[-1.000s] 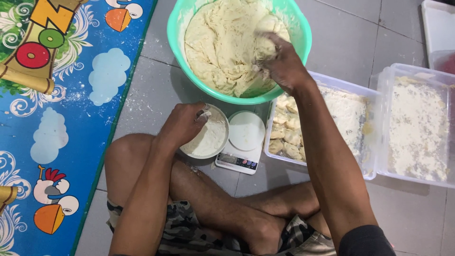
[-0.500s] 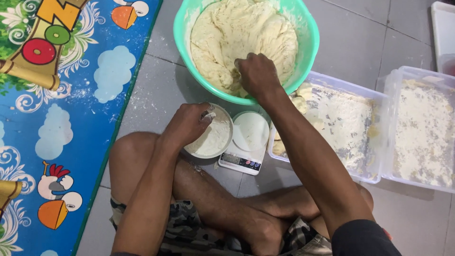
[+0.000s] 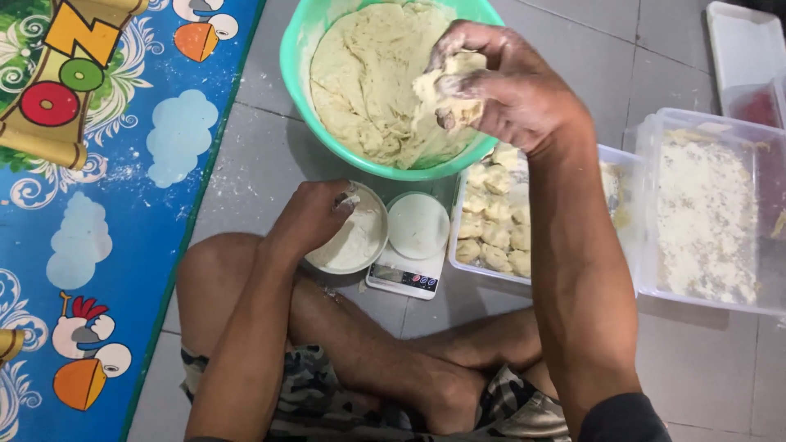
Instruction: Portioning dough from a large bowl, coating it in flour, and placing it into a storage container.
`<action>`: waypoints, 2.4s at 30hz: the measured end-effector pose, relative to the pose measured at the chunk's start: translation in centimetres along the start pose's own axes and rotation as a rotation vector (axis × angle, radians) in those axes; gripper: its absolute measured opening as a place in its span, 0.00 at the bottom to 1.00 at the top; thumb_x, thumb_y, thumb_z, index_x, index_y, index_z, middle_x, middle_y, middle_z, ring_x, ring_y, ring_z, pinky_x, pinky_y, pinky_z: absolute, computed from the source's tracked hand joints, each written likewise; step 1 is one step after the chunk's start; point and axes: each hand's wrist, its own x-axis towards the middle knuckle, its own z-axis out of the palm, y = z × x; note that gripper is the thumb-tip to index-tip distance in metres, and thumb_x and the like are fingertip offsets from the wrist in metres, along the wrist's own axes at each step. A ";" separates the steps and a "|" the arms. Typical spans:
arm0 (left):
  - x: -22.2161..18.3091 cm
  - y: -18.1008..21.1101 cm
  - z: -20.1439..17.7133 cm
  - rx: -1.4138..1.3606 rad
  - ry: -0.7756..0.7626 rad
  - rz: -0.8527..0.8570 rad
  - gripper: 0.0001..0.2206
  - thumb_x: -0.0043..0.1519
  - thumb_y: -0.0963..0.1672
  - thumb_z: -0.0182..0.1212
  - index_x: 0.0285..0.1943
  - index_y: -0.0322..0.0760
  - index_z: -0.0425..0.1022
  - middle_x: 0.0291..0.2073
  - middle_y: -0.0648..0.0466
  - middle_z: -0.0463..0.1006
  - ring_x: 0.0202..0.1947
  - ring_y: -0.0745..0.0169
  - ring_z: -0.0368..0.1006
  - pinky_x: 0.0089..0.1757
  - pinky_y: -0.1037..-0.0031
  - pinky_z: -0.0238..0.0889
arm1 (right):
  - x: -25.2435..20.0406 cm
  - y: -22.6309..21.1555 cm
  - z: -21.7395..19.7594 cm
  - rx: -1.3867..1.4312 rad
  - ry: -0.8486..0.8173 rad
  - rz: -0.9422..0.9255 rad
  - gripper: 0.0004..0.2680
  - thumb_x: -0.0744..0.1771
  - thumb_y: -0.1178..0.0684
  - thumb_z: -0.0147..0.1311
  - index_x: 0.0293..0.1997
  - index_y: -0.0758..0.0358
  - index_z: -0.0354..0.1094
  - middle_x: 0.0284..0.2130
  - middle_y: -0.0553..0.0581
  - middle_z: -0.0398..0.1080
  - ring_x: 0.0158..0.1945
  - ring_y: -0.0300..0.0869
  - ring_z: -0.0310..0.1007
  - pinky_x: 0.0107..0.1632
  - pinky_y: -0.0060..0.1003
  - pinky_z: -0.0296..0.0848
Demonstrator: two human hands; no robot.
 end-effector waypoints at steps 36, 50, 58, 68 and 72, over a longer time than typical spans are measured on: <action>0.0 0.5 0.7 0.058 -0.011 -0.033 0.07 0.60 0.38 0.59 0.44 0.28 0.79 0.31 0.28 0.80 0.37 0.20 0.78 0.37 0.45 0.72 | -13.1 17.3 5.2 -0.892 0.366 0.205 0.16 0.62 0.59 0.64 0.54 0.53 0.71 0.43 0.64 0.77 0.55 0.63 0.75 0.58 0.58 0.73; -0.4 0.9 0.6 0.051 -0.001 -0.020 0.07 0.62 0.38 0.58 0.45 0.28 0.80 0.29 0.31 0.80 0.34 0.29 0.80 0.36 0.52 0.72 | -14.2 17.4 5.4 -1.052 0.275 0.371 0.15 0.65 0.48 0.48 0.54 0.55 0.77 0.69 0.73 0.53 0.70 0.81 0.42 0.67 0.80 0.45; -0.2 1.5 0.2 0.062 -0.009 -0.027 0.07 0.63 0.37 0.58 0.45 0.27 0.80 0.30 0.31 0.80 0.33 0.31 0.81 0.37 0.53 0.72 | -13.8 16.5 5.3 -0.917 0.371 0.182 0.19 0.59 0.55 0.63 0.56 0.53 0.73 0.61 0.71 0.60 0.66 0.70 0.55 0.66 0.66 0.59; -0.2 1.5 0.3 0.064 0.000 -0.039 0.06 0.63 0.37 0.58 0.43 0.28 0.80 0.27 0.33 0.80 0.30 0.36 0.81 0.35 0.55 0.72 | -13.9 16.8 4.6 -0.455 0.604 0.019 0.04 0.67 0.56 0.56 0.41 0.61 0.77 0.45 0.65 0.73 0.58 0.60 0.70 0.65 0.57 0.62; -0.1 1.4 0.6 0.073 0.000 -0.036 0.05 0.63 0.37 0.58 0.42 0.28 0.79 0.27 0.33 0.79 0.30 0.37 0.80 0.35 0.55 0.71 | -13.5 17.4 4.4 -0.417 0.602 -0.012 0.13 0.72 0.51 0.45 0.39 0.64 0.78 0.43 0.69 0.76 0.58 0.61 0.72 0.65 0.58 0.62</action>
